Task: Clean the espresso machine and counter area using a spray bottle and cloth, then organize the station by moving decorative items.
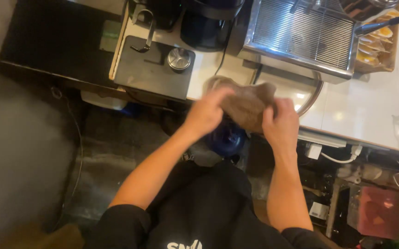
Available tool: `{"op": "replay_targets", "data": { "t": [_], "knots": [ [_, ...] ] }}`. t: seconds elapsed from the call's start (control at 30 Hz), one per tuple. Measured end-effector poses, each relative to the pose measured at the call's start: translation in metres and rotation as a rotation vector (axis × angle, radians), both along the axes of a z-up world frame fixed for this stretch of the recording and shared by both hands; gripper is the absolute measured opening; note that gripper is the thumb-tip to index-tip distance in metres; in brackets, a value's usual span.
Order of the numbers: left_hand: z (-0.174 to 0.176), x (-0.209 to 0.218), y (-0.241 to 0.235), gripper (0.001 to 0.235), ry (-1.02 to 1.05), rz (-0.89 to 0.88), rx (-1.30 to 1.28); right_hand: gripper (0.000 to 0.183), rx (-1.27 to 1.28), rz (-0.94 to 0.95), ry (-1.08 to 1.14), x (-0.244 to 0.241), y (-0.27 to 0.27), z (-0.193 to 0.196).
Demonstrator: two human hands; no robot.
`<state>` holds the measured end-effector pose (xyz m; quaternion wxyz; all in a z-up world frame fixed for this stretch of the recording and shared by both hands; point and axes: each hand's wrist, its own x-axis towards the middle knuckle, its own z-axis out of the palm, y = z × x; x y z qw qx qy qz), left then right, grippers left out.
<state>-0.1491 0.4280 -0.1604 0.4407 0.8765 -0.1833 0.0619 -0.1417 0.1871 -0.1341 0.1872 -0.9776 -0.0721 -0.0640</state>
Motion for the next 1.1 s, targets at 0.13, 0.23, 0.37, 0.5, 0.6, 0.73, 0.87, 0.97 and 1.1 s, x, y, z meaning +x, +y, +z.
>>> {"op": "replay_targets", "data": {
  "t": [0.13,0.23,0.37,0.5,0.6,0.73,0.87,0.97,1.1],
  "knots": [
    [0.05,0.005,0.026,0.051,-0.313,0.251,-0.33,0.026,0.239,0.142,-0.287,0.023,0.082,0.021],
    [-0.001,0.013,0.029,0.048,-0.505,0.302,-0.038,0.038,-0.042,0.226,-0.397,0.058,0.135,-0.014],
    [-0.052,-0.003,0.029,0.056,-0.474,0.287,0.403,0.046,-0.184,0.228,-0.155,0.057,0.141,-0.064],
    [-0.016,-0.017,0.029,0.044,-0.332,0.163,0.411,0.037,-0.064,0.273,0.054,0.029,0.098,-0.034],
    [0.032,-0.017,0.021,0.04,0.203,0.076,0.068,0.024,0.021,0.158,0.335,0.028,0.051,-0.02],
    [0.024,0.011,-0.018,0.054,-0.316,0.268,-0.029,0.03,0.058,0.128,-0.318,0.057,0.048,0.001],
    [-0.042,0.027,-0.029,0.059,-0.46,0.236,0.386,0.074,-0.36,0.083,-0.234,0.075,0.067,-0.07],
    [-0.048,0.003,-0.02,0.066,-0.273,0.146,0.424,0.039,-0.304,0.164,-0.246,0.058,0.058,-0.071],
    [-0.026,-0.018,-0.008,0.047,0.008,0.045,0.474,0.026,-0.153,0.266,0.197,0.032,0.031,-0.036]
  ]
}}
